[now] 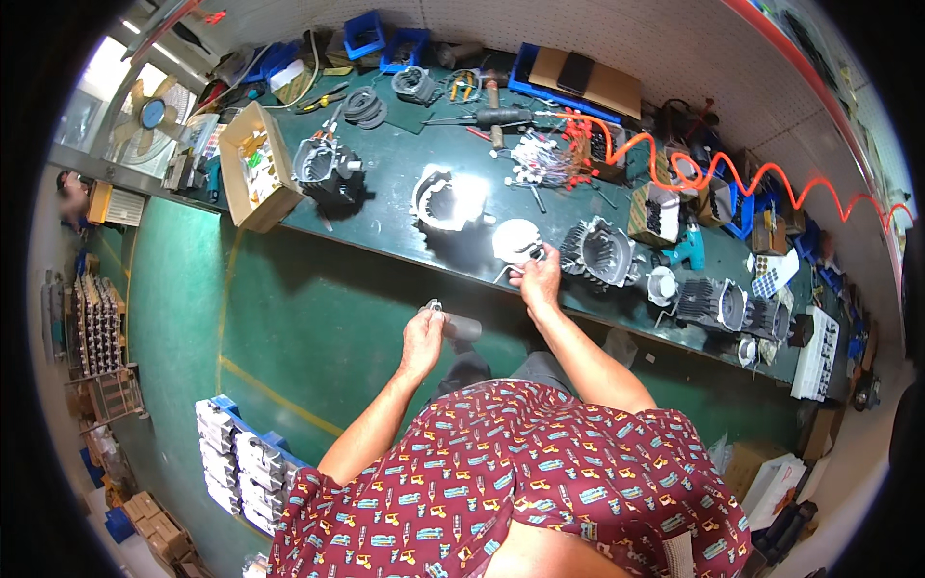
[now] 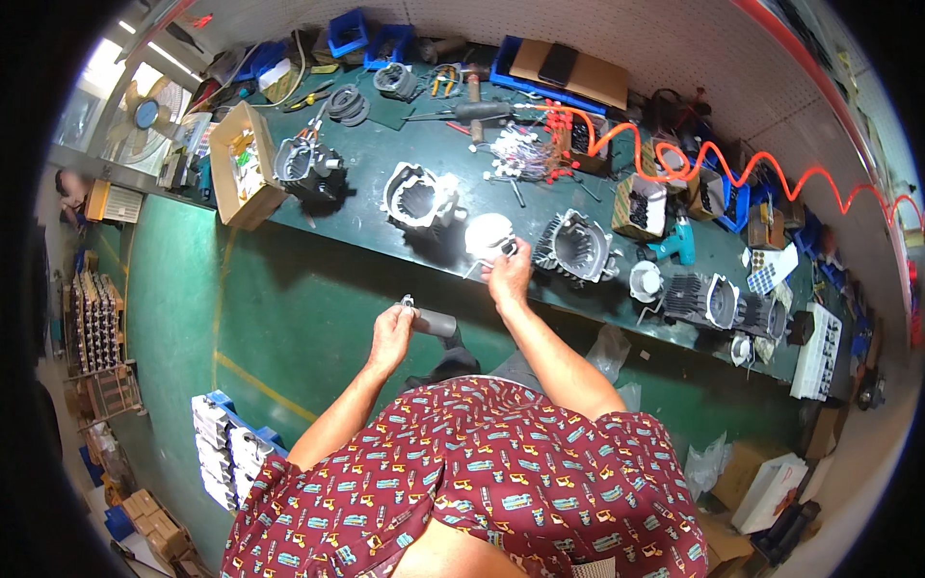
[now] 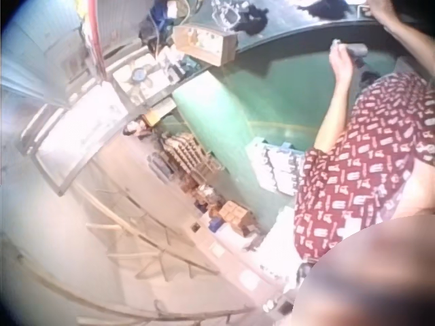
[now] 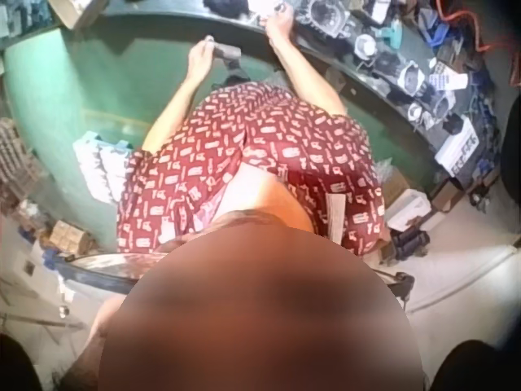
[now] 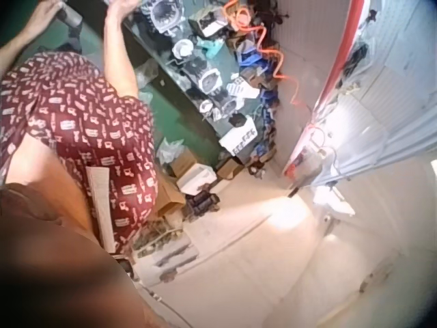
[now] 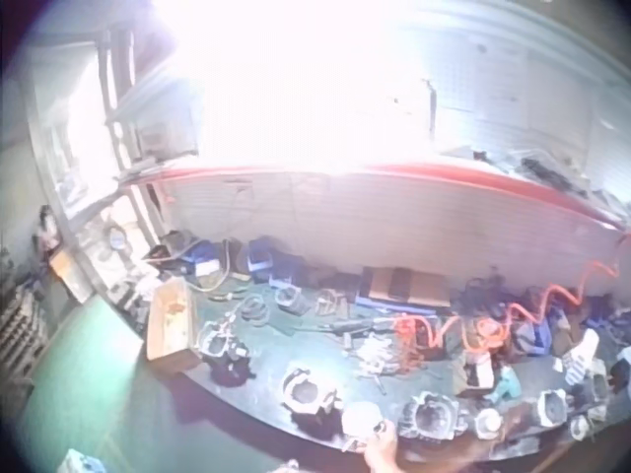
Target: The person assembles electrical components on a workbench. They handle cylindrical metal parts, use scissors to trim wires, and use a power drill to fasten parts together. The person places assembled units into a cardboard box.
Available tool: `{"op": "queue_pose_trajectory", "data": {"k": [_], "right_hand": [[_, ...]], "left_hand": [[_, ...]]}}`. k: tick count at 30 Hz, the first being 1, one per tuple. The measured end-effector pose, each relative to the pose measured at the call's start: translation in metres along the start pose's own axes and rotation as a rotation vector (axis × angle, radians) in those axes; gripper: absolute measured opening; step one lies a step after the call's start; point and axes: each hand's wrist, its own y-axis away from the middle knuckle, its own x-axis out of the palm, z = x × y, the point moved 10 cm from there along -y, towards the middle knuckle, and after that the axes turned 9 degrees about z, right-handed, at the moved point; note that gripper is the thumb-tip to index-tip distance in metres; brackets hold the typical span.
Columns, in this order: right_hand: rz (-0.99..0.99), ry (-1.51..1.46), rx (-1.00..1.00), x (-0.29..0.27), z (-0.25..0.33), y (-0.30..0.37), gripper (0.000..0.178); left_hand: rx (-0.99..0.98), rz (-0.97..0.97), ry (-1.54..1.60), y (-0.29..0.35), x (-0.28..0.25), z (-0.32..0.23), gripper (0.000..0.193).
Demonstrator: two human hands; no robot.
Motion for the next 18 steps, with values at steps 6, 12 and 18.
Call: {"op": "queue_pose_trajectory", "data": {"k": [6,12,18], "right_hand": [[-0.054,-0.087,-0.046,-0.006,-0.018,-0.033,0.047],[-0.081,-0.12,0.068,-0.01,-0.036,-0.025,0.061],[-0.108,-0.202,0.108,-0.012,-0.036,-0.014,0.057]], "left_hand": [[-0.014,-0.133,-0.046,-0.001,-0.051,0.036,0.028],[-0.043,-0.169,0.076,-0.01,-0.093,0.037,0.029],[0.056,-0.269,0.035,-0.034,-0.135,0.036,0.032]]}}
